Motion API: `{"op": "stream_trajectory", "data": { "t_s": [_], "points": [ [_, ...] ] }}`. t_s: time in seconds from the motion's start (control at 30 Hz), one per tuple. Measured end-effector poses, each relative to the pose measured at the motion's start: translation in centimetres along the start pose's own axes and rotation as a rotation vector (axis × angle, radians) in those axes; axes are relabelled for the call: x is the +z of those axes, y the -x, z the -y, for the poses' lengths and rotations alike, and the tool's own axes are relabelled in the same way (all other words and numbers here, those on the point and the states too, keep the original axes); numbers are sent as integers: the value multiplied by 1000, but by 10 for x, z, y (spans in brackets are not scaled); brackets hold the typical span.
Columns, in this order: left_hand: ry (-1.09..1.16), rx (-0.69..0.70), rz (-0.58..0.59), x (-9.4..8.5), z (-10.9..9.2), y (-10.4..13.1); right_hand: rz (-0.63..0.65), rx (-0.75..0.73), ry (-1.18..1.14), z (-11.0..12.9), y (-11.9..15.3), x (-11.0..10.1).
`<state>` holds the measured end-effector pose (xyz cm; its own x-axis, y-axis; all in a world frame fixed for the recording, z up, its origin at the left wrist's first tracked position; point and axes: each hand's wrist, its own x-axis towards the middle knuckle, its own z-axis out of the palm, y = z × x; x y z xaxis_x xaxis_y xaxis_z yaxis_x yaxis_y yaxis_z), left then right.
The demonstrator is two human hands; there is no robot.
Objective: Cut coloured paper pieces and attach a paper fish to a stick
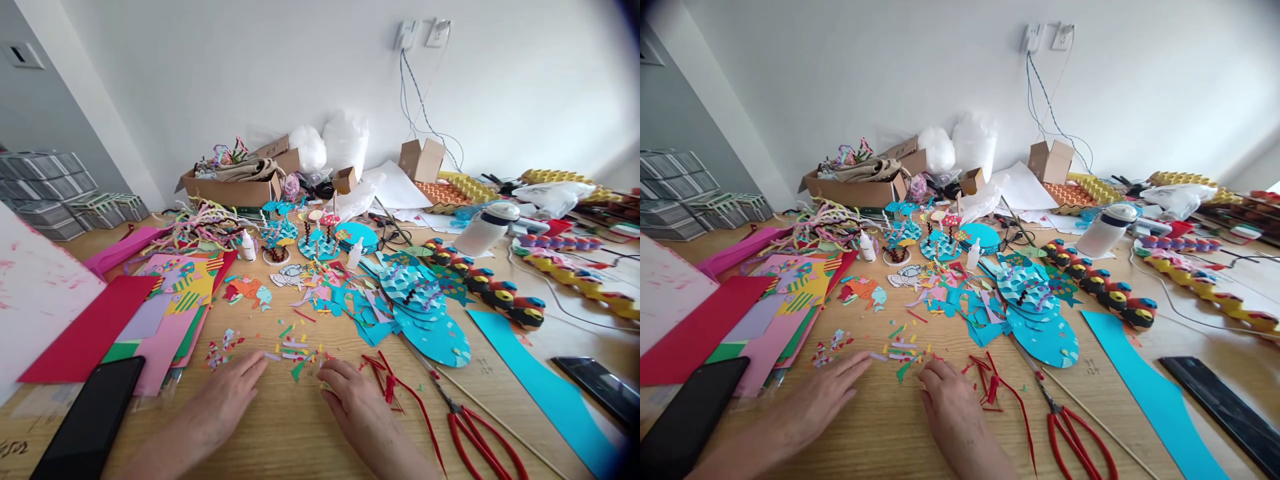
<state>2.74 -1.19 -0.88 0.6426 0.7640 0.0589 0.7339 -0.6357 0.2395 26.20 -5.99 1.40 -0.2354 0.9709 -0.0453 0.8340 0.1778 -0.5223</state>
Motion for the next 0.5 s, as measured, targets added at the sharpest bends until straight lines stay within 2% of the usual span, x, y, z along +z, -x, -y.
{"op": "stream_trajectory", "data": {
  "t_s": [0.17, 0.3, 0.4, 0.5],
  "points": [
    [-115, -41, 35, 16, -3, 1, 11, -27, 11, 0, 9, 9],
    [-235, -12, 38, 25, 1, -1, -16, -119, -34, 2, 18, 19],
    [-298, 51, 0, 30, 0, -1, -49, -142, -51, 1, 21, 20],
    [-307, 126, -75, 32, -1, 0, -59, -75, -9, -4, 20, 14]
  ]
}}
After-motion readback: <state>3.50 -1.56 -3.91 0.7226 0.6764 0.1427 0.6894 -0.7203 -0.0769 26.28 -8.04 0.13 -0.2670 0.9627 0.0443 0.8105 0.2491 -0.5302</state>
